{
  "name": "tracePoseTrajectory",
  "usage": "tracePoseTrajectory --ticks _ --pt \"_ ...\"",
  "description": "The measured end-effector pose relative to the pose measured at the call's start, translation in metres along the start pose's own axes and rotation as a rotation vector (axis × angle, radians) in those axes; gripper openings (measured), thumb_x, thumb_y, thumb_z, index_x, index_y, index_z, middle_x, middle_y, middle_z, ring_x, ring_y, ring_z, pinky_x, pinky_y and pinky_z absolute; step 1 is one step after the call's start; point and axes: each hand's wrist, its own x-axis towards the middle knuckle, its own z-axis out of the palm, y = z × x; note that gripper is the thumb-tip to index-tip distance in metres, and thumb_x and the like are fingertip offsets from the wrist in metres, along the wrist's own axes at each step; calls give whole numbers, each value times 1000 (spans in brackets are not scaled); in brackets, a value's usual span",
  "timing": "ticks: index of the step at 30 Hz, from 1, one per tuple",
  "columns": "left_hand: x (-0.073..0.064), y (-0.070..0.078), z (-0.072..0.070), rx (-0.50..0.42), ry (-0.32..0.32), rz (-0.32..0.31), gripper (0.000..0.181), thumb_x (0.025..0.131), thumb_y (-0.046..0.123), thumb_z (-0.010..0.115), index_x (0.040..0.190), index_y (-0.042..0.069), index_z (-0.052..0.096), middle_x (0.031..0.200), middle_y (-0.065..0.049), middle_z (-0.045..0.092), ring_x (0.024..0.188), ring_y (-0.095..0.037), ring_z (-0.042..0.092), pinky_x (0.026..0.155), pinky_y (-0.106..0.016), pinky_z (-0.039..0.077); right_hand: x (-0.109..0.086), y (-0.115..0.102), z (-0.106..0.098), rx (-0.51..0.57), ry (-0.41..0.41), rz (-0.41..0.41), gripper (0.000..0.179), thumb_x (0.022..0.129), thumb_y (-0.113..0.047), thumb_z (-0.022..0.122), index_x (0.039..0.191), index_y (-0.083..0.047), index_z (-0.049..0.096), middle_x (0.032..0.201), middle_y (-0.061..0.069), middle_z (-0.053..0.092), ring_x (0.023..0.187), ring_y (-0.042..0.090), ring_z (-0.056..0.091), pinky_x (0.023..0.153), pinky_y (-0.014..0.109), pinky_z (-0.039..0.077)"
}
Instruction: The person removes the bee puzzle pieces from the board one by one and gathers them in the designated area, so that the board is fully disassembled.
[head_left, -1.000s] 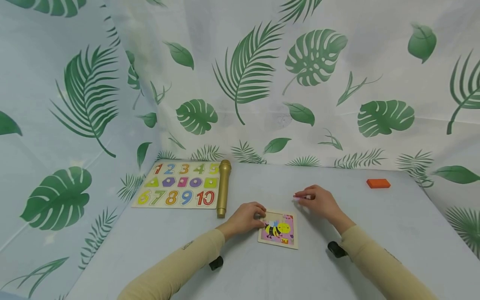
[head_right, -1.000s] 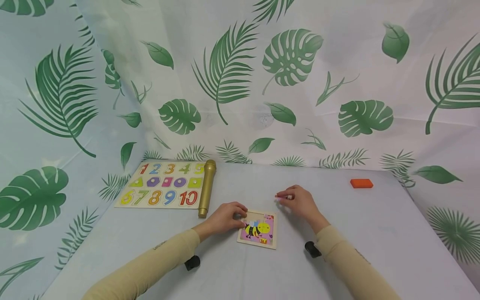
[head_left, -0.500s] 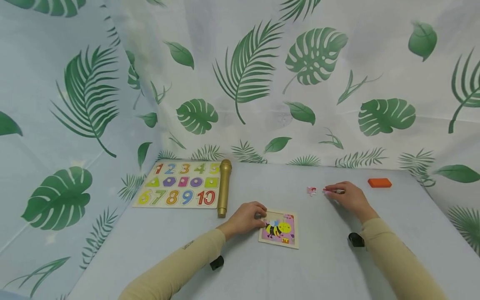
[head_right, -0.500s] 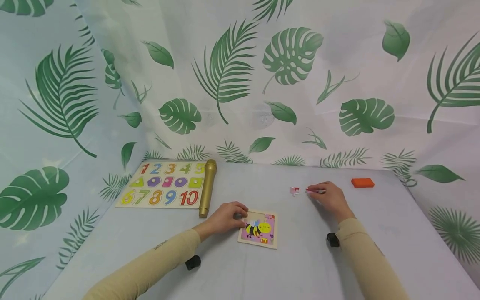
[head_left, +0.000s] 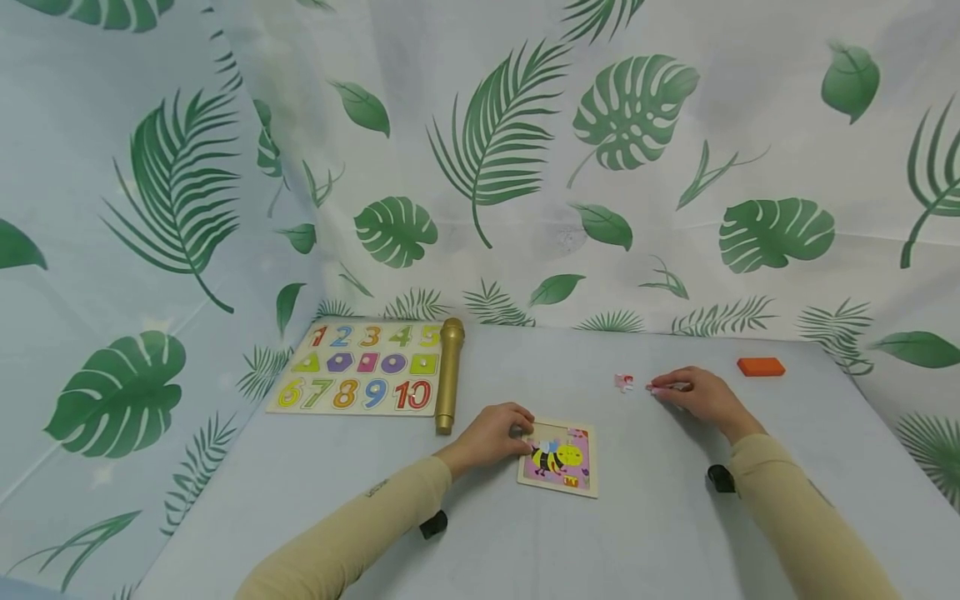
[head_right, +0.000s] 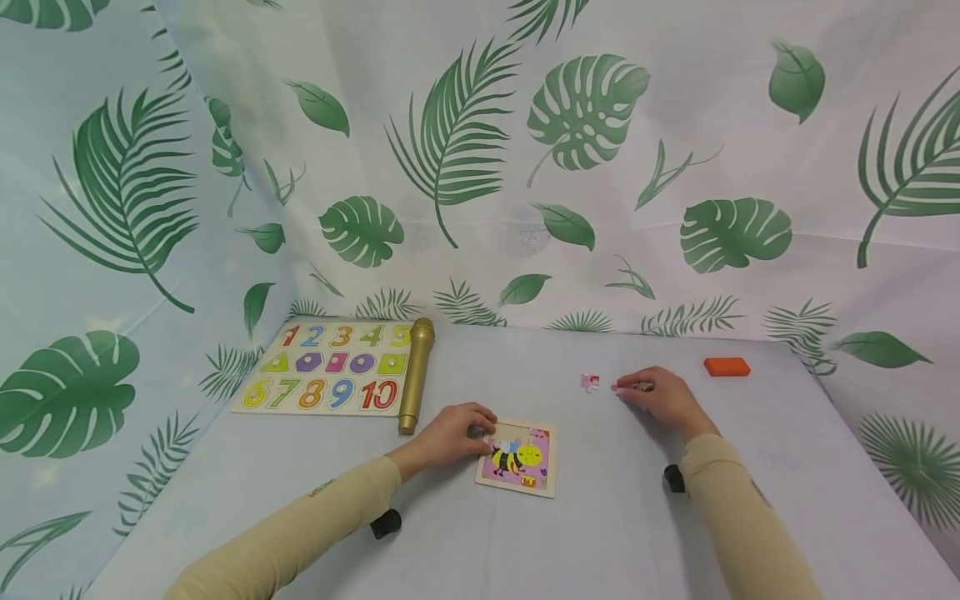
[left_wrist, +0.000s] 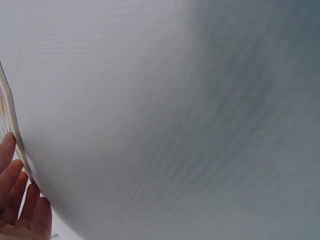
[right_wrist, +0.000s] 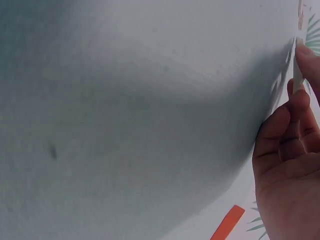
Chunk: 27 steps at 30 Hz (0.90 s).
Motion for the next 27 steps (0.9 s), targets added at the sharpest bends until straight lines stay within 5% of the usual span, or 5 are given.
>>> tracePoseTrajectory --ticks 27 --pt "2 -2 3 -1 4 -8 26 84 19 78 106 7 74 122 0 64 118 -16 56 105 -31 42 7 1 5 -3 5 -9 34 96 -19 64 125 -2 64 127 24 52 115 43 47 95 60 44"
